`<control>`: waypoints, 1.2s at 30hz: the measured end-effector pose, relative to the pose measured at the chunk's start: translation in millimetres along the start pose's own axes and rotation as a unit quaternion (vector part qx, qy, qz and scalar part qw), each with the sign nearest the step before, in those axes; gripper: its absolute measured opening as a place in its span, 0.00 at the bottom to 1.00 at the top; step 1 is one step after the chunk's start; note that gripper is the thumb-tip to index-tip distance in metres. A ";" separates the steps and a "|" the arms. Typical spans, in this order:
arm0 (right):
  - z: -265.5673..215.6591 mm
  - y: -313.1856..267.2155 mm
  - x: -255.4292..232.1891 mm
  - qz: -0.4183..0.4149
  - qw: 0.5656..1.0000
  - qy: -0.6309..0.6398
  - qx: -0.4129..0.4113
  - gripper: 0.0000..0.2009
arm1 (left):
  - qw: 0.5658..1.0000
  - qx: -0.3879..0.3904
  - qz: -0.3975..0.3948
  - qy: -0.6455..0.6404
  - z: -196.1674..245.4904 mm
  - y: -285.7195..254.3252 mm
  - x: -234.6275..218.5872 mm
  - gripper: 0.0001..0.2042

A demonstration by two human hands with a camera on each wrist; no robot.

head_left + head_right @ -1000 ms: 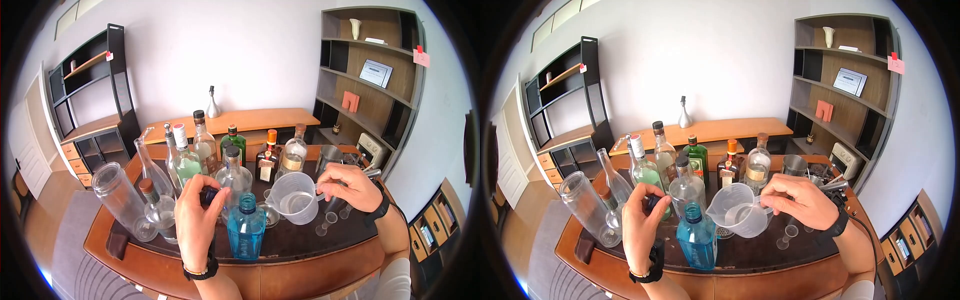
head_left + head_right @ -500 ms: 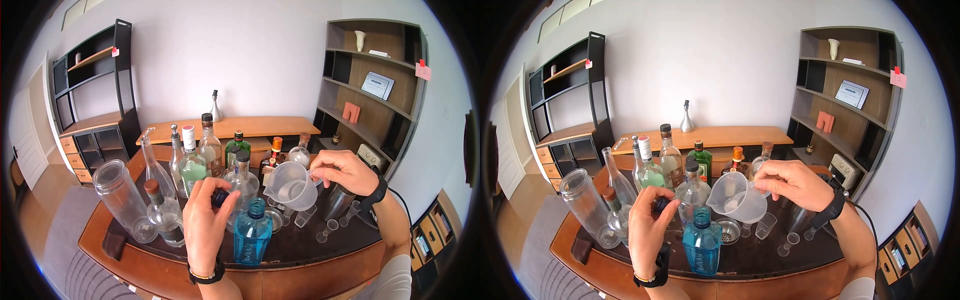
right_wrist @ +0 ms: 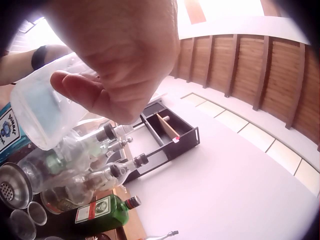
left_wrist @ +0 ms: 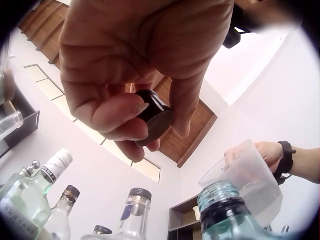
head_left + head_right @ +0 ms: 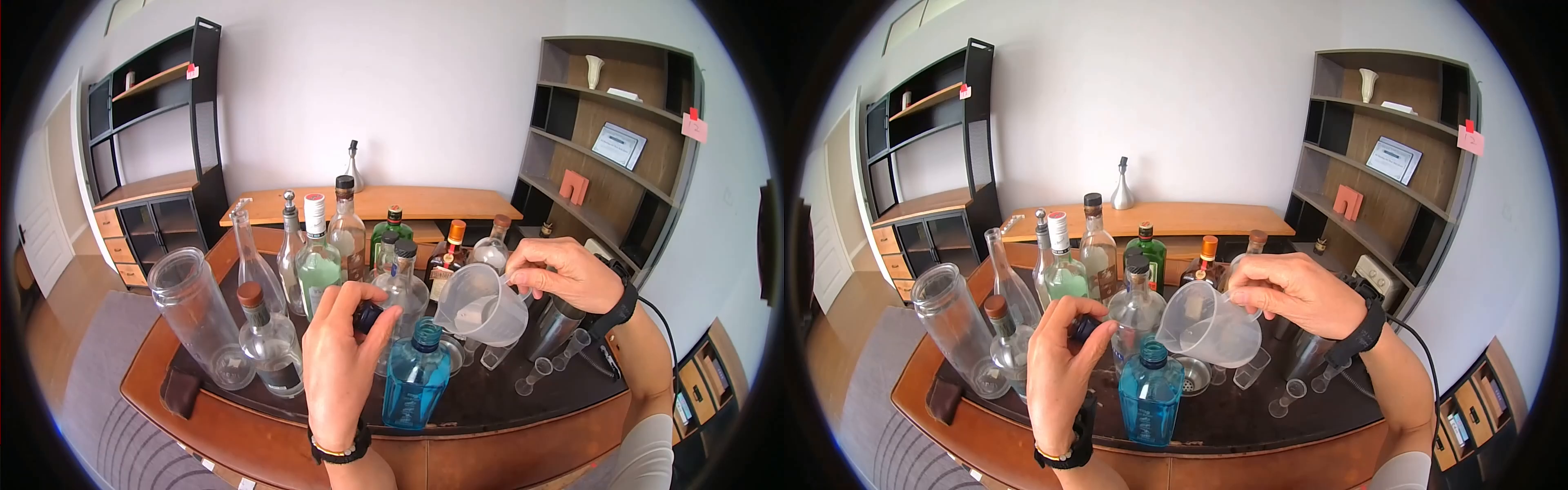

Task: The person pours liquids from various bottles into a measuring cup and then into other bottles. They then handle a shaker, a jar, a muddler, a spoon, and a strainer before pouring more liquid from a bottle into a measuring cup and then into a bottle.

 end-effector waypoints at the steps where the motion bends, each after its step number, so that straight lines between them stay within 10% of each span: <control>1: -1.9 0.5 0.0 -0.002 1.000 -0.002 0.001 0.10 | 1.000 0.002 -0.001 0.000 0.2 0.0 -0.1 0.10; 36: -17.7 13.5 -2.6 -0.007 0.996 -0.084 -0.016 0.09 | 1.000 -0.003 -0.011 -0.004 -1.6 0.1 -1.1 0.10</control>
Point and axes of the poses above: each hand's wrist, its own y-axis towards the middle knuckle, its own x-axis out of the palm, z = x × y, the point moved 5 cm from there along y, towards the middle knuckle, and after that the axes turned 6 degrees about -z, right-handed, at the moved point
